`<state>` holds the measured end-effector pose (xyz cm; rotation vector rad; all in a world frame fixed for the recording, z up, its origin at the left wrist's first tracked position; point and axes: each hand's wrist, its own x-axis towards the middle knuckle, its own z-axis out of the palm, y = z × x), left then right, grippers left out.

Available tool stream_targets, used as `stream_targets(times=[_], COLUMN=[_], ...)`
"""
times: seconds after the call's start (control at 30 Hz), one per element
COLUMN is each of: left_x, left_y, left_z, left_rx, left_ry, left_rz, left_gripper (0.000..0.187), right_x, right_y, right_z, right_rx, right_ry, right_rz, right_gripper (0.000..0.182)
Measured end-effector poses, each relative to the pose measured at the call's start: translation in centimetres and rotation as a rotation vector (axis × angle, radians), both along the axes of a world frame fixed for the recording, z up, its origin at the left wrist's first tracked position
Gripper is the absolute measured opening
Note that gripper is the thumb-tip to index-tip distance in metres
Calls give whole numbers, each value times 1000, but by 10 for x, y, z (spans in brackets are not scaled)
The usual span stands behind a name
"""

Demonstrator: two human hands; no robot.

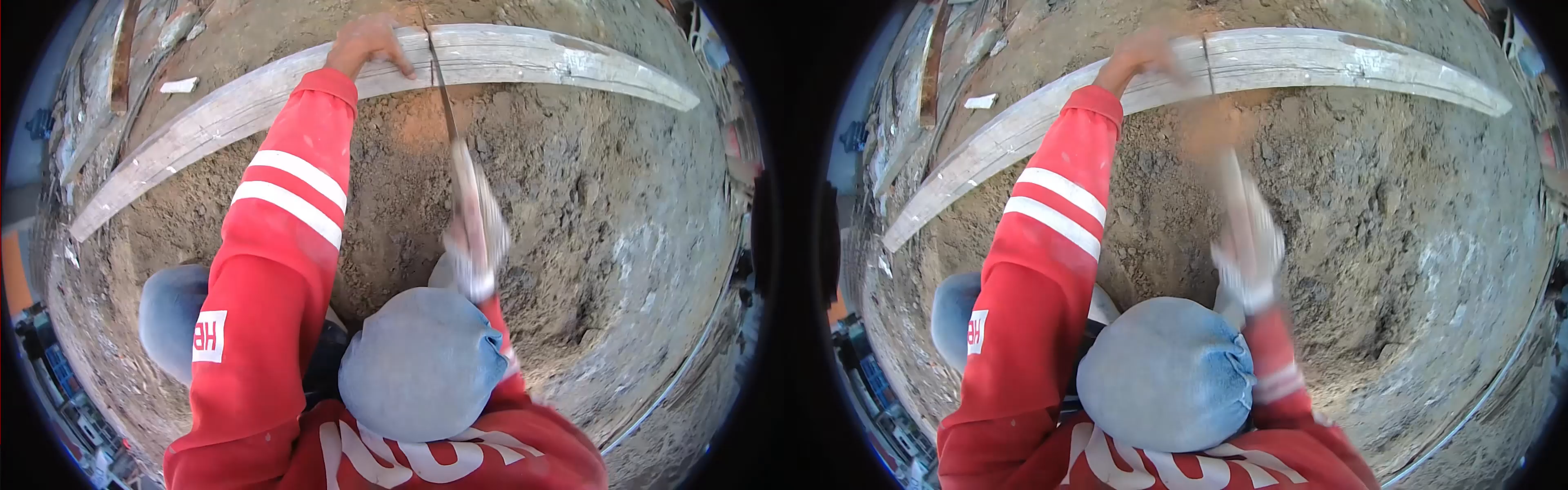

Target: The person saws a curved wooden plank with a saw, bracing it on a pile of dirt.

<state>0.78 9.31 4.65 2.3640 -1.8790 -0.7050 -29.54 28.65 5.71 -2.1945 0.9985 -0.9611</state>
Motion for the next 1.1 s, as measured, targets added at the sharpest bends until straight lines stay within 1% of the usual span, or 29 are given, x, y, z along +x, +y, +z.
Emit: stream_targets(times=[0.03, 0.07, 0.1, 0.13, 0.17, 0.2, 0.23, 0.27, 0.3, 0.37, 0.4, 0.47, 0.5, 0.53, 0.57, 0.6, 0.63, 0.67, 0.7, 0.73, 0.77, 0.8, 0.83, 0.9, 0.93, 0.97, 1.0, 1.03, 1.1], left_x=[0, -1, -5, -4, -5, -5, -5, -2, 5, 21, 25, 22, 17, 6, -2, -3, 0, 4, 8, 15, 23, 32, 32, 16, 17, 23, 27, 32, 45], left_y=[2, 2, 5, 9, 15, 14, 15, 15, 8, -22, -25, -28, -26, -7, 6, 7, 5, 6, 4, -4, -16, -28, -28, -21, -24, -22, -21, -28, -34], left_z=[-3, -1, 3, 8, 10, 13, 20, 23, 12, -14, -25, -28, -13, -2, 6, 14, 16, 14, 12, 0, -16, -29, -22, -1, -3, -15, -26, -29, -39], left_rx=[-88, -177, -178, -199, -212, -208, -153, -106, -106, -21, -17, -39, -56, -123, -192, -140, -146, -149, -151, -152, -133, -115, -112, 66, 61, -62, -182, -193, -152], left_ry=[-19, -34, -42, -46, -40, -31, -1, 24, 30, 35, 40, -6, -24, -46, -65, -60, -62, 12, 81, 80, 88, 94, 90, 44, 27, 86, 152, 142, 264], left_rz=[13, 25, 14, 22, 34, 41, 15, -8, 7, -63, -56, -76, -97, -48, 11, 37, 38, -18, -80, -72, -89, -108, -104, -38, -62, -69, -74, -84, -166], left_gripper=[86, 86, 86, 88, 90, 90, 90, 90, 90, 90, 90, 88, 88, 85, 83, 76, 76, 76, 75, 75, 76, 77, 77, 80, 80, 81, 82, 82, 89], right_x=[26, 55, 87, 101, 97, 83, 67, 40, 10, 6, 2, -3, 31, 69, 92, 90, 84, 74, 56, 31, 8, -13, -11, 0, 19, 45, 74, 87, 81], right_y=[-33, -81, -113, -124, -120, -112, -97, -69, -28, -26, -22, -8, -51, -93, -118, -121, -121, -115, -86, -44, -14, 12, 7, 0, -31, -71, -103, -117, -122], right_z=[-21, -45, -28, -23, -19, -15, -13, -42, -53, -56, -56, -52, -34, -37, -37, -35, -34, -34, -31, -26, -16, -14, -11, -2, -22, -51, -67, -53, -29], right_rx=[-30, -213, -347, -384, -378, -341, -297, -160, 164, 176, 204, 271, -116, -261, -408, -420, -406, -381, -34, 308, -35, 11, 13, 86, -58, -266, -354, -51, -281], right_ry=[14, -127, -137, -161, -160, -137, -117, -120, 47, 63, 73, 72, -64, -92, -116, -126, -148, -164, -114, -61, 62, 130, 126, 74, 53, -56, -129, -197, -189], right_rz=[-68, -52, -92, -111, -105, -64, -26, -35, -81, -75, -87, -155, -68, -101, -125, -129, -90, -45, -66, -79, -11, 18, 22, -10, -39, -61, -113, -55, -15], right_gripper=[72, 73, 75, 73, 73, 74, 75, 75, 70, 69, 69, 67, 69, 68, 68, 68, 68, 68, 67, 67, 68, 74, 74, 80, 76, 73, 75, 77, 77])
